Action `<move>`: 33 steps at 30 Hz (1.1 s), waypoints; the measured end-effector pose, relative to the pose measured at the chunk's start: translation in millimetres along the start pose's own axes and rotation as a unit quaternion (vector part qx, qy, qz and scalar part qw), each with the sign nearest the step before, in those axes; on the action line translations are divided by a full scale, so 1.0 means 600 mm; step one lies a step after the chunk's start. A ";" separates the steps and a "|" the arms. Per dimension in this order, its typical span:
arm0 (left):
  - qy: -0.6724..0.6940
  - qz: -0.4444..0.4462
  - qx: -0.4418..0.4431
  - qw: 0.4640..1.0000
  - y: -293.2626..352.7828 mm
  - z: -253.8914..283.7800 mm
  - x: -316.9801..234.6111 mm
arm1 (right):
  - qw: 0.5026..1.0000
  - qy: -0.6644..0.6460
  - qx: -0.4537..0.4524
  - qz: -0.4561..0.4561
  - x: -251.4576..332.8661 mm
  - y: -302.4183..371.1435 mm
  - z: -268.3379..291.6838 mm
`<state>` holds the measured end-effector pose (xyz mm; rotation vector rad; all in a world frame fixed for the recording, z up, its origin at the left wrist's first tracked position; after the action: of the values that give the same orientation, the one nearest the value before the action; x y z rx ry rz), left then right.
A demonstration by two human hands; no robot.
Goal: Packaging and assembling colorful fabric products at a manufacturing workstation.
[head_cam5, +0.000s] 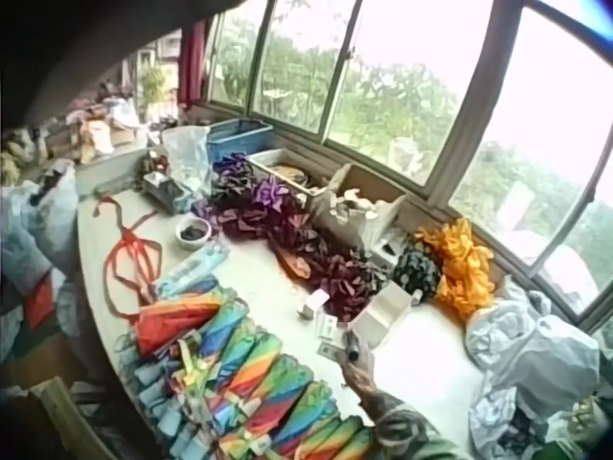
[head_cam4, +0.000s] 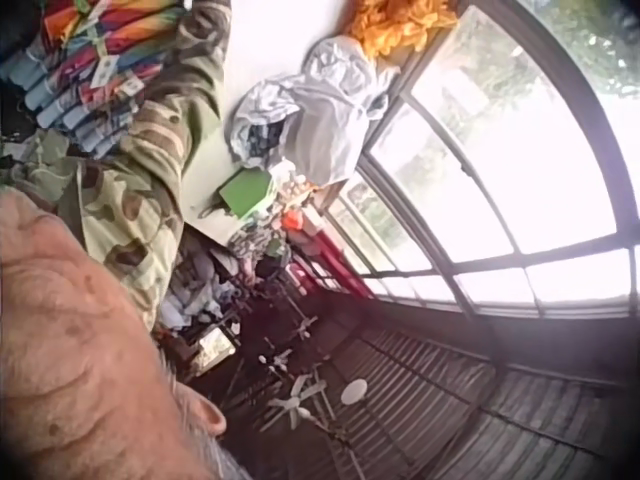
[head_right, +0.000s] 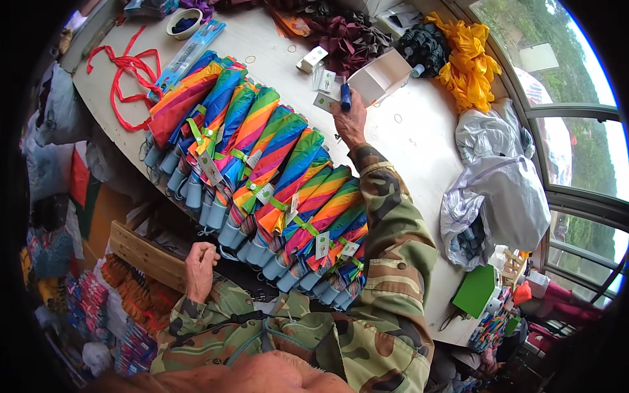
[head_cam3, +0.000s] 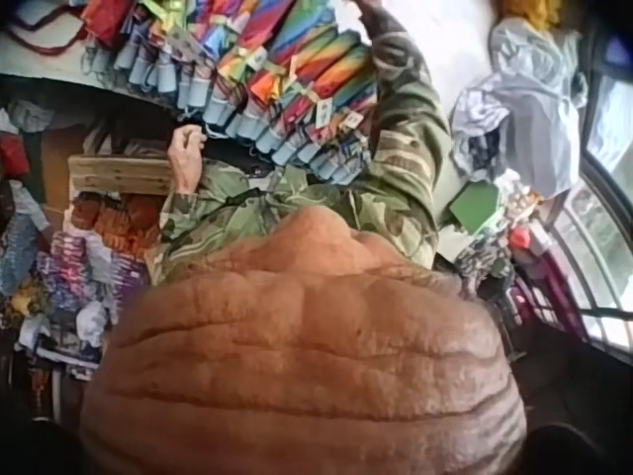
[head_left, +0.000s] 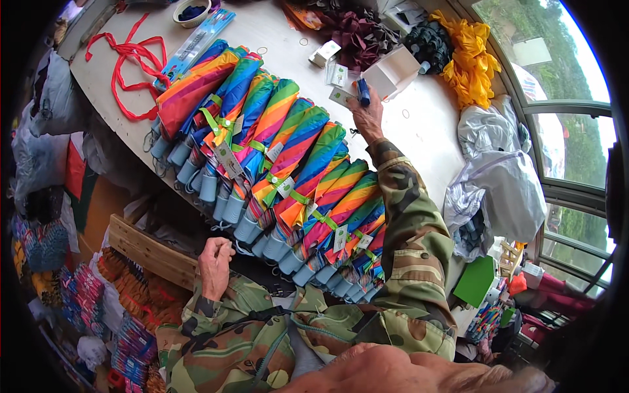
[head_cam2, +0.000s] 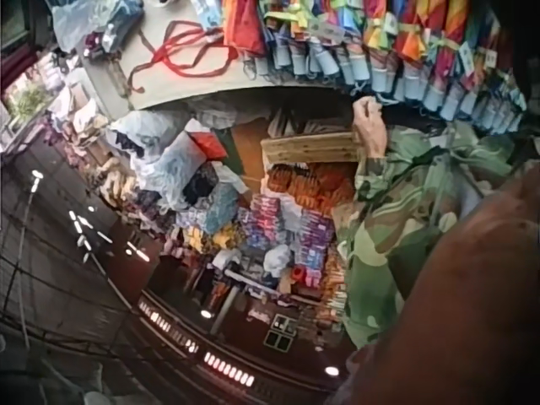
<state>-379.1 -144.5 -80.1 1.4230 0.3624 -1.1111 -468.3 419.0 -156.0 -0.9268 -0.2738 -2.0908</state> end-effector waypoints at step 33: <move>-0.091 0.103 0.132 0.982 -0.344 0.382 -0.001 | 0.919 -0.191 0.040 -0.342 0.110 -0.084 -0.057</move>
<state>-631.0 -304.7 -157.9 1.5355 -0.0656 -1.1375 -550.3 396.0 -128.2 -1.3215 -1.0039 -2.4665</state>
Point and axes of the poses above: each hand's wrist, its own y-axis away from the middle knuckle, its own z-axis out of the back of the hand, x = y × z, the point moved 5 cm from there along -y, towards the middle knuckle, and after that the axes turned 5 degrees about y, right-handed, at the moved point
